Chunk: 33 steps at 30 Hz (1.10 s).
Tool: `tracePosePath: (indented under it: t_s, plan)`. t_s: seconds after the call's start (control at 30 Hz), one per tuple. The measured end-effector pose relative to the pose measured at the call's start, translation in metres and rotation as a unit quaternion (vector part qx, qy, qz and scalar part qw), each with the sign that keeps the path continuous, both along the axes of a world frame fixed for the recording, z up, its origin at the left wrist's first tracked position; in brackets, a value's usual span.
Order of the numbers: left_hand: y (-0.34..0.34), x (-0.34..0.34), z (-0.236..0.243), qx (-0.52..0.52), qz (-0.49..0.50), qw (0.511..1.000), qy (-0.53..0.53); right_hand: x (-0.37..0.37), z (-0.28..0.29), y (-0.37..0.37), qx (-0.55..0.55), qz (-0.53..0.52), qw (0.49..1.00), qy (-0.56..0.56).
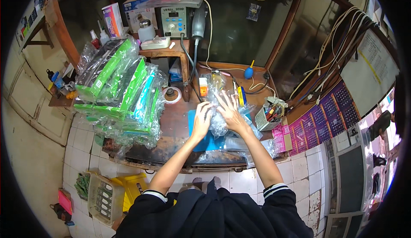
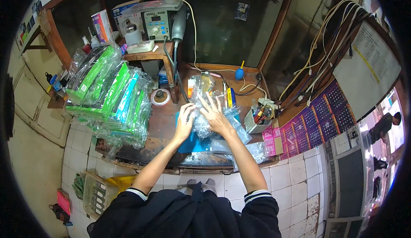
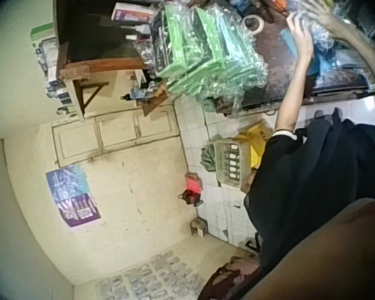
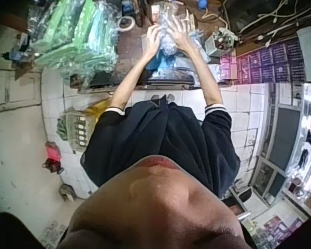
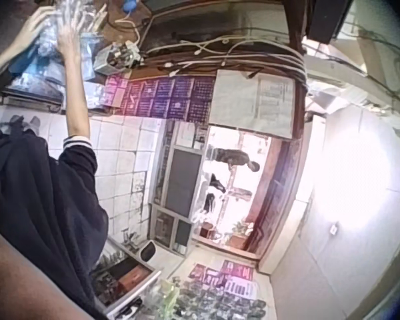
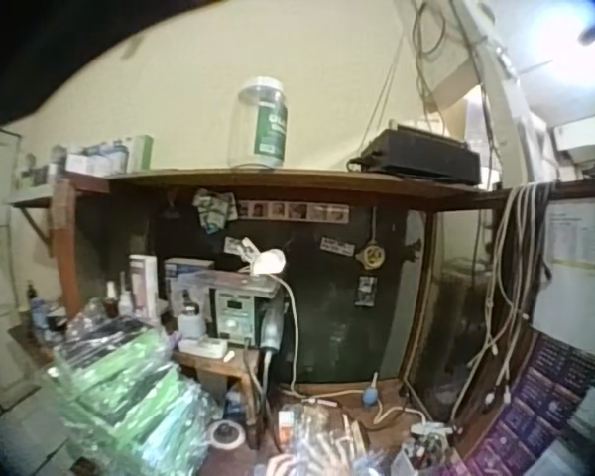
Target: The person takes phone chargers and cables from a stack, places them into clear plastic bags, and puts the bagged items into a plastic container.
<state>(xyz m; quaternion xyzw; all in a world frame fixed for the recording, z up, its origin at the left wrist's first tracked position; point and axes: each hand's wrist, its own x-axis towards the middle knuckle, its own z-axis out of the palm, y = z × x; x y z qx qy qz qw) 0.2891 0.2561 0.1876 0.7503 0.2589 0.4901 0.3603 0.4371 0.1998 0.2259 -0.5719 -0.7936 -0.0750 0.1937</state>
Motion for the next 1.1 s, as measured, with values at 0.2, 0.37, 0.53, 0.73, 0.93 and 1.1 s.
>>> tracePosePath:
  t_s: [0.2,0.37,0.53,0.73,0.93,1.1]
  plan:
    - [-0.014,-0.006,0.013,-0.128,-0.102,0.986,-0.029,0.007,-0.027,-0.003,0.105,0.029,0.992,0.06]
    - [-0.009,-0.014,-0.007,-0.143,-0.074,0.985,-0.07,0.018,0.0,-0.013,0.19,-0.061,0.967,0.157]
    - [-0.023,0.008,0.026,-0.45,-0.291,0.833,-0.14,0.014,0.014,-0.022,0.318,-0.164,0.893,0.273]
    - [-0.028,0.07,0.043,-0.406,-0.249,0.815,-0.33,0.0,-0.007,-0.035,0.356,-0.136,0.874,0.299]
    - [-0.042,0.075,0.017,-0.309,-0.151,0.892,-0.294,0.008,-0.006,-0.062,0.214,-0.135,0.925,0.282]
    - [-0.057,0.068,0.018,-0.309,-0.094,0.924,-0.206,0.011,-0.002,-0.06,0.258,-0.008,0.891,0.373]
